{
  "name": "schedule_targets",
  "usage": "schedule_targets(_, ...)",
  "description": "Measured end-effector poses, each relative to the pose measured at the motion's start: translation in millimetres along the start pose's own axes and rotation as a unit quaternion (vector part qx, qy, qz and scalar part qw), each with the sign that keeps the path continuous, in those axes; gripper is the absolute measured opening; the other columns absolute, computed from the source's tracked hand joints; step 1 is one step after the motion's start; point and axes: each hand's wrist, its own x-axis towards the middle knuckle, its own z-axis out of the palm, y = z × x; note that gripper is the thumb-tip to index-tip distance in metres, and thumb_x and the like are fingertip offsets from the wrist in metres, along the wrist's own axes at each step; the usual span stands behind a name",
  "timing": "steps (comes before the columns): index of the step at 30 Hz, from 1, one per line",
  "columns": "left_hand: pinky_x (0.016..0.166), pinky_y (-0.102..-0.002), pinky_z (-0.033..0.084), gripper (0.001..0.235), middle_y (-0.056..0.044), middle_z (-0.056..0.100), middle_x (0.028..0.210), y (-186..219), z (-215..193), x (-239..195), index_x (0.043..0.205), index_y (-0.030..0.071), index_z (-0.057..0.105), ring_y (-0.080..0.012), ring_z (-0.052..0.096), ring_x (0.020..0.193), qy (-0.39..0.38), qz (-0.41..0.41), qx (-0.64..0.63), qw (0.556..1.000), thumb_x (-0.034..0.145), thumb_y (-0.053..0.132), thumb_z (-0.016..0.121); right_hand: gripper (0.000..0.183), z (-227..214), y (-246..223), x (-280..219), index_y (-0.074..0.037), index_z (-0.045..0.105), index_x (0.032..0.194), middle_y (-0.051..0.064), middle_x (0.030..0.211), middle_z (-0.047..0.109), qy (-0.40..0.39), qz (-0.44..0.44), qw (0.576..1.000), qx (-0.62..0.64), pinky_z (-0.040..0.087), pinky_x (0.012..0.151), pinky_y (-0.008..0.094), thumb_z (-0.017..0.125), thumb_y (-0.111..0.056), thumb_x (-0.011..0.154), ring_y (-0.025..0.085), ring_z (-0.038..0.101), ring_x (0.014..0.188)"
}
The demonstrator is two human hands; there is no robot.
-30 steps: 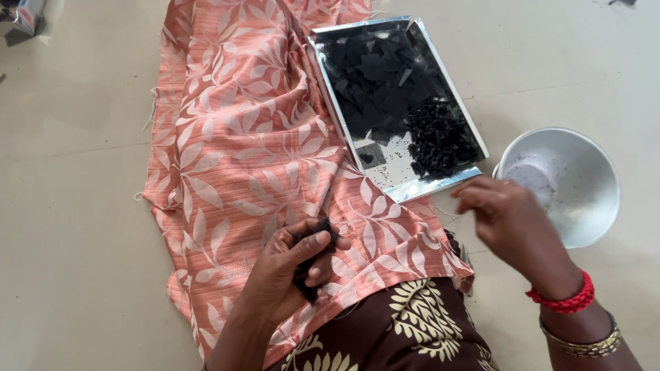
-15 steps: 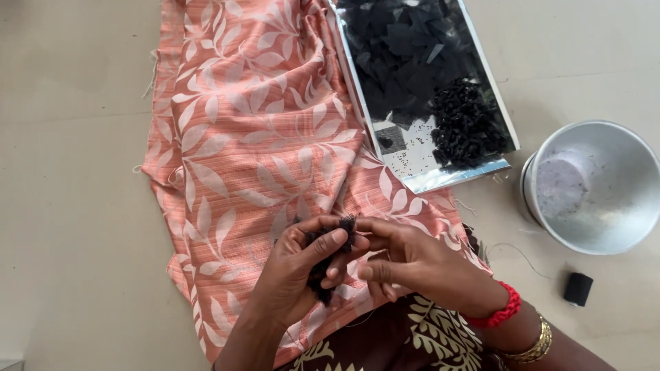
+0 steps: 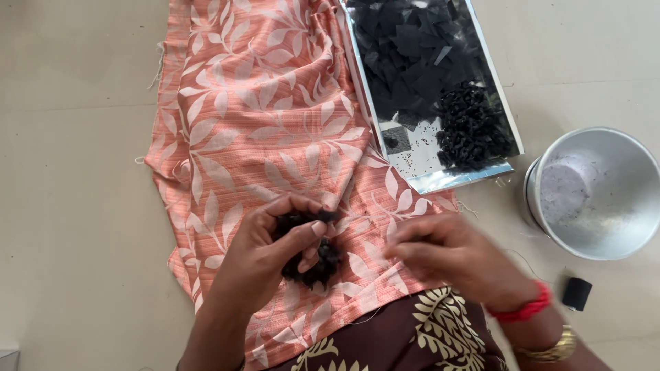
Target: The person sits on the floor and tears black fabric into small pieces by hand, placing the torn pieces onto a metal tray beside a large aluminum bowl. They repeatedly grab handfuls of fabric, tear off small bits, and add them to the pile on the tray.
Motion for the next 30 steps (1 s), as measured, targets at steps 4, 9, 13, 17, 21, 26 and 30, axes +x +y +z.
schedule_targets(4, 0.055, -0.025, 0.048, 0.016, -0.013, 0.073, 0.094, -11, -6, 0, 0.11, -0.004, 0.065, -0.0097, 0.058, 0.066, -0.016, 0.009, -0.073, 0.997, 0.096, 0.004, 0.066, 0.023, -63, -1, -22, 0.001, 0.084, 0.097, 0.004, 0.062, 0.065, 0.086, -0.002, 0.983, -0.159, 0.045, 0.045, 0.027, 0.069, -0.016, 0.092, 0.011, 0.055, 0.053)
schedule_targets(9, 0.05, -0.026, 0.05, 0.012, -0.014, 0.066, 0.086, -44, -6, 6, 0.111, -0.001, 0.063, -0.013, 0.059, 0.058, -0.054, -0.021, -0.201, 0.978, 0.101, 0.004, 0.067, 0.027, -128, 37, -23, -0.005, 0.077, 0.112, 0.012, 0.092, 0.073, 0.251, -0.049, 0.791, -0.556, 0.055, 0.069, 0.032, 0.063, -0.021, 0.096, 0.019, 0.066, 0.077)
schedule_targets(13, 0.052, -0.025, 0.051, 0.01, -0.019, 0.075, 0.103, -42, 23, 9, 0.107, -0.001, 0.061, -0.0104, 0.059, 0.061, -0.04, -0.047, -0.179, 0.982, 0.098, 0.004, 0.064, 0.034, -51, 4, 0, -0.004, 0.069, 0.126, 0.006, 0.113, 0.071, 0.247, -0.138, 0.875, -0.392, 0.064, 0.075, 0.029, 0.061, -0.019, 0.096, 0.013, 0.074, 0.087)
schedule_targets(17, 0.048, -0.027, 0.051, 0.012, -0.015, 0.072, 0.094, -39, 30, 10, 0.108, -0.001, 0.06, -0.0117, 0.061, 0.062, -0.007, -0.048, -0.151, 0.987, 0.098, 0.005, 0.063, 0.048, 13, -19, 18, -0.01, 0.061, 0.142, 0.005, 0.089, 0.076, 0.05, -0.089, 0.973, -0.207, 0.06, 0.067, 0.025, 0.065, -0.016, 0.094, 0.009, 0.071, 0.075)
schedule_targets(21, 0.044, -0.024, 0.045, 0.013, -0.01, 0.069, 0.084, -31, 18, 4, 0.11, -0.003, 0.061, -0.0088, 0.056, 0.056, -0.024, 0.013, -0.111, 0.993, 0.099, 0.004, 0.064, 0.043, 34, -17, 30, -0.005, 0.058, 0.139, 0.003, 0.09, 0.073, -0.093, -0.027, 0.995, -0.032, 0.054, 0.065, 0.024, 0.064, -0.01, 0.096, 0.008, 0.065, 0.075)
schedule_targets(26, 0.046, -0.023, 0.044, 0.015, -0.006, 0.063, 0.074, -18, 9, 2, 0.113, -0.003, 0.067, -0.007, 0.053, 0.054, 0.015, 0.018, 0.005, 1.0, 0.1, 0.004, 0.064, 0.026, 5, 30, 24, 0.01, 0.069, 0.125, 0.013, 0.09, 0.072, -0.107, -0.043, 0.993, 0.035, 0.054, 0.066, 0.03, 0.061, -0.006, 0.106, 0.015, 0.066, 0.076)
schedule_targets(30, 0.054, -0.03, 0.057, 0.013, -0.009, 0.067, 0.077, -36, 11, 5, 0.107, -0.003, 0.063, -0.0102, 0.058, 0.055, -0.031, -0.015, -0.137, 0.99, 0.098, 0.006, 0.065, 0.029, 11, 20, 25, 0.008, 0.06, 0.136, 0.02, 0.112, 0.075, -0.036, -0.183, 0.959, 0.215, 0.058, 0.081, 0.034, 0.051, 0.0, 0.109, 0.02, 0.071, 0.091)
